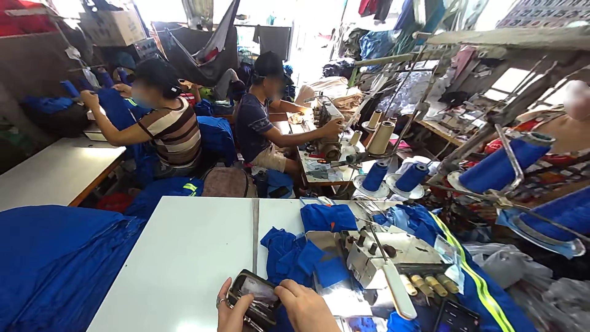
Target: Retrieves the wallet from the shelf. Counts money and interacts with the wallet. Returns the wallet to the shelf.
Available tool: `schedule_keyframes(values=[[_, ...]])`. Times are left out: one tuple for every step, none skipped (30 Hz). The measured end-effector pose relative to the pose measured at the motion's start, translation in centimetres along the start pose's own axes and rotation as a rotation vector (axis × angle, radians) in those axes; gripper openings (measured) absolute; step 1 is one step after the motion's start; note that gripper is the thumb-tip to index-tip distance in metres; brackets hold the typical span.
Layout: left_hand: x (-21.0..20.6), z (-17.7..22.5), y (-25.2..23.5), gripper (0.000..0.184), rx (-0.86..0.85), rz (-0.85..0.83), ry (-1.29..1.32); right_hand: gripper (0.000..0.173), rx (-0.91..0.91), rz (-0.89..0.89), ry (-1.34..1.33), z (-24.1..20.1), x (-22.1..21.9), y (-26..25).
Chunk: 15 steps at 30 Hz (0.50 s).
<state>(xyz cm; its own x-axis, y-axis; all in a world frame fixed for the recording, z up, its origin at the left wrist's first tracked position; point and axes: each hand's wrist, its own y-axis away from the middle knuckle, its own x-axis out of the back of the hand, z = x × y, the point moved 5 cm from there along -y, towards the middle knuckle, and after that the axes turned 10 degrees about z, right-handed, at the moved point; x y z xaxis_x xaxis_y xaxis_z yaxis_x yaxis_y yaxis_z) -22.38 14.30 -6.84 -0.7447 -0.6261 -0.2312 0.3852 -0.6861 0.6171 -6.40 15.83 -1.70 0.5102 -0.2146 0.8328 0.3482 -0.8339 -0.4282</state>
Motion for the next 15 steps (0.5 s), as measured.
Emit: schedule_keyframes(values=[[0.0,0.0,0.0,0.087,-0.008,-0.003,-0.01,0.023,-0.029,-0.023,-0.028,0.0,-0.2,0.1],[0.1,-0.1,0.0,0.088,-0.018,-0.008,-0.018,0.021,-0.05,-0.035,-0.052,0.1,-0.4,0.2],[0.1,-0.1,0.1,0.089,-0.027,-0.009,-0.021,0.02,-0.066,-0.039,-0.061,0.2,-0.7,0.3],[0.0,-0.2,0.1,0.089,-0.031,-0.009,-0.022,0.019,-0.073,-0.035,-0.062,0.2,-0.8,0.3],[0.0,-0.2,0.1,0.089,-0.031,-0.006,-0.017,0.018,-0.074,-0.022,-0.056,0.3,-0.8,0.4],[0.0,-0.2,0.1,0.089,-0.027,-0.008,-0.015,0.018,-0.069,-0.005,-0.044,0.3,-0.8,0.4],[0.0,-0.2,0.1,0.09,-0.025,-0.009,-0.016,0.018,-0.053,0.012,-0.03,0.2,-0.8,0.4],[0.0,-0.3,0.1,0.091,-0.024,-0.01,-0.019,0.018,-0.027,0.028,-0.018,0.2,-0.9,0.4],[0.0,-0.4,0.0,0.092,-0.022,-0.012,-0.029,0.021,0.006,0.034,-0.013,0.1,-1.0,0.4],[-0.1,-0.6,0.0,0.093,-0.021,-0.023,-0.049,0.025,0.036,0.022,-0.019,0.0,-1.2,0.4],[-0.2,-0.9,0.0,0.093,-0.016,-0.04,-0.07,0.029,0.056,-0.002,-0.029,-0.2,-1.5,0.4],[-0.3,-1.3,0.0,0.093,-0.002,-0.053,-0.084,0.033,0.059,-0.036,-0.039,-0.2,-1.7,0.4],[-0.4,-1.8,0.0,0.093,0.014,-0.061,-0.093,0.037,0.049,-0.071,-0.049,-0.3,-1.9,0.4],[-0.4,-2.1,0.1,0.092,0.035,-0.069,-0.098,0.042,0.024,-0.113,-0.07,-0.3,-1.8,0.3],[-0.5,-2.2,0.1,0.091,0.058,-0.076,-0.097,0.046,-0.019,-0.167,-0.111,-0.2,-1.7,0.2]])
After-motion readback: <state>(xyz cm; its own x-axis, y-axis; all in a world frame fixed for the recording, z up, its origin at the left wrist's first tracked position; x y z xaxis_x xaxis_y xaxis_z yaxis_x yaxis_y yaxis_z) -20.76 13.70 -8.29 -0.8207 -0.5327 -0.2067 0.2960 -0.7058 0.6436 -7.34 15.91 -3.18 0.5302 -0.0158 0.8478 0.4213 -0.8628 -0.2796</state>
